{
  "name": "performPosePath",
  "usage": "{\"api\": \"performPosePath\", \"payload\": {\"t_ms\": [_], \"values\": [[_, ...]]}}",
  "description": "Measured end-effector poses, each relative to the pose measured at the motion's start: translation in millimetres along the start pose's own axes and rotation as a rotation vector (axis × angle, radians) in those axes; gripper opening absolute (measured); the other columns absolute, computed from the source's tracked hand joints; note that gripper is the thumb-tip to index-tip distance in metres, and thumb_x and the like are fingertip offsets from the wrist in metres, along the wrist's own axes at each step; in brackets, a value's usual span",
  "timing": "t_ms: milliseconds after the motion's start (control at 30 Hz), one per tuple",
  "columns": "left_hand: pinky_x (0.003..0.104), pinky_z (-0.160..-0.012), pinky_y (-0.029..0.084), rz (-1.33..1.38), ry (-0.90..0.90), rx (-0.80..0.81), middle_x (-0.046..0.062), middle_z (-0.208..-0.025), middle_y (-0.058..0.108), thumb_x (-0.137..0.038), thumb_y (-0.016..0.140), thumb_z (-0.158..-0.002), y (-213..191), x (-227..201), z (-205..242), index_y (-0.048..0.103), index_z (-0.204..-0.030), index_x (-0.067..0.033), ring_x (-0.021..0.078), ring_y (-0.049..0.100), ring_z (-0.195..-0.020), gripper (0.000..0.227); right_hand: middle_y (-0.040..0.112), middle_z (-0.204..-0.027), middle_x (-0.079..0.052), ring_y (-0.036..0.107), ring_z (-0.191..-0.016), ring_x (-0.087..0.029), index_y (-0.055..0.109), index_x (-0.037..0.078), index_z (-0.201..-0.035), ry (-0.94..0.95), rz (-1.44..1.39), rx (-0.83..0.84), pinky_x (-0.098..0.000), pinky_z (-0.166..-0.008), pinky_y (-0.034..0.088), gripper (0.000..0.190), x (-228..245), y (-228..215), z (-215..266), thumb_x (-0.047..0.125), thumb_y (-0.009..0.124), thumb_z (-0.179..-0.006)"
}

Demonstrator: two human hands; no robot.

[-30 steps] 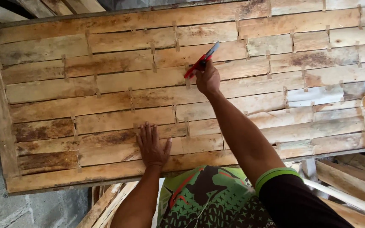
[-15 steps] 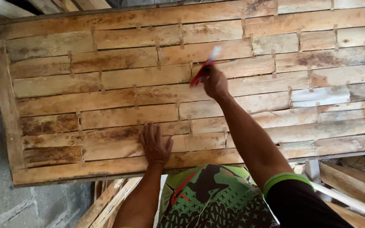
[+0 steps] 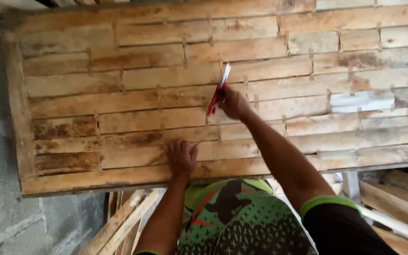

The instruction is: Trim excess material from wooden slats on a panel using a utility knife.

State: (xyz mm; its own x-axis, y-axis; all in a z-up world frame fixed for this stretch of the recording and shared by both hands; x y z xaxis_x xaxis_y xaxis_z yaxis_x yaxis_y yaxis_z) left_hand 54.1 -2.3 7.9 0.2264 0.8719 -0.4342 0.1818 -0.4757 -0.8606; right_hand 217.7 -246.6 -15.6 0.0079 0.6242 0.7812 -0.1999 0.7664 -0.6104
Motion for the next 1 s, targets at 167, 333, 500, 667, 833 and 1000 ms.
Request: {"api": "performPosePath", "payload": {"t_ms": [167,333,500,667,833,1000], "values": [[0.054,-0.071,0.045,0.226,0.017,0.023,0.015,-0.077,0.055,-0.041,0.078,-0.087,0.9,8.9,-11.8,0.051,-0.073,-0.0083,0.0393,0.055,-0.077,0.044,0.077,-0.099,-0.011,0.074,-0.095,-0.032,0.061,0.008,-0.117,0.129,-0.011,-0.196,-0.0428,-0.079,0.057,0.037,17.1,8.2,2.3,0.013,0.075,-0.084],[0.051,-0.049,0.040,0.457,-0.175,0.262,0.016,-0.057,0.046,-0.053,0.076,-0.081,10.1,35.8,-21.9,0.042,-0.056,-0.0053,0.0394,0.049,-0.051,0.063,0.078,-0.100,-0.011,0.075,-0.095,-0.031,0.062,0.011,-0.121,0.142,0.015,-0.299,-0.0432,-0.078,0.058,0.027,-2.5,24.3,7.6,0.013,0.067,-0.094],[0.048,-0.052,0.034,0.373,-0.324,0.469,0.016,-0.051,0.042,-0.073,0.054,-0.095,50.5,78.4,-15.5,0.043,-0.052,-0.0075,0.0327,0.044,-0.047,0.080,0.077,-0.101,-0.012,0.074,-0.093,-0.033,0.059,0.011,-0.120,0.184,0.101,-0.326,-0.0442,-0.075,0.058,0.031,3.6,23.4,9.2,0.016,0.070,-0.092],[0.044,-0.046,0.032,0.499,-0.311,0.500,0.010,-0.050,0.034,-0.080,0.063,-0.081,38.7,84.0,-27.5,0.036,-0.051,-0.0060,0.0244,0.039,-0.044,0.084,0.077,-0.101,-0.011,0.076,-0.093,-0.029,0.060,0.011,-0.117,0.130,0.062,-0.420,-0.0411,-0.078,0.059,0.031,-2.9,24.3,17.3,0.015,0.073,-0.090],[0.046,-0.048,0.026,0.584,-0.362,0.452,0.011,-0.051,0.026,-0.081,0.064,-0.080,48.0,95.2,-27.5,0.030,-0.054,-0.0053,0.0226,0.031,-0.046,0.087,0.078,-0.102,-0.009,0.075,-0.095,-0.028,0.062,0.010,-0.115,0.218,0.101,-0.419,-0.0406,-0.081,0.058,0.034,-6.1,28.6,23.1,0.017,0.079,-0.087],[0.046,-0.047,0.026,0.524,-0.284,0.511,0.009,-0.049,0.030,-0.083,0.060,-0.080,51.7,88.5,-25.6,0.030,-0.052,-0.0061,0.0230,0.034,-0.044,0.087,0.075,-0.103,-0.011,0.073,-0.097,-0.031,0.059,0.008,-0.118,0.213,0.064,-0.472,-0.0417,-0.083,0.057,0.041,-20.6,20.7,25.9,0.016,0.080,-0.084]]}}
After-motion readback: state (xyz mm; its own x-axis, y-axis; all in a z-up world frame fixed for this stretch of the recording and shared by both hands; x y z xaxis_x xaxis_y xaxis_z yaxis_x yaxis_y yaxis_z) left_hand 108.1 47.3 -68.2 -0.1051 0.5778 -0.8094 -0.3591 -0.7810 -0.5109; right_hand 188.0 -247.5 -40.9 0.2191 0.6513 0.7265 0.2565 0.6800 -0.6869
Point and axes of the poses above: each hand's wrist, its own z-axis away from the middle knuckle, its own y-axis out of the palm, x = y × z, the point moved 8 cm from there along -z, towards the middle knuckle
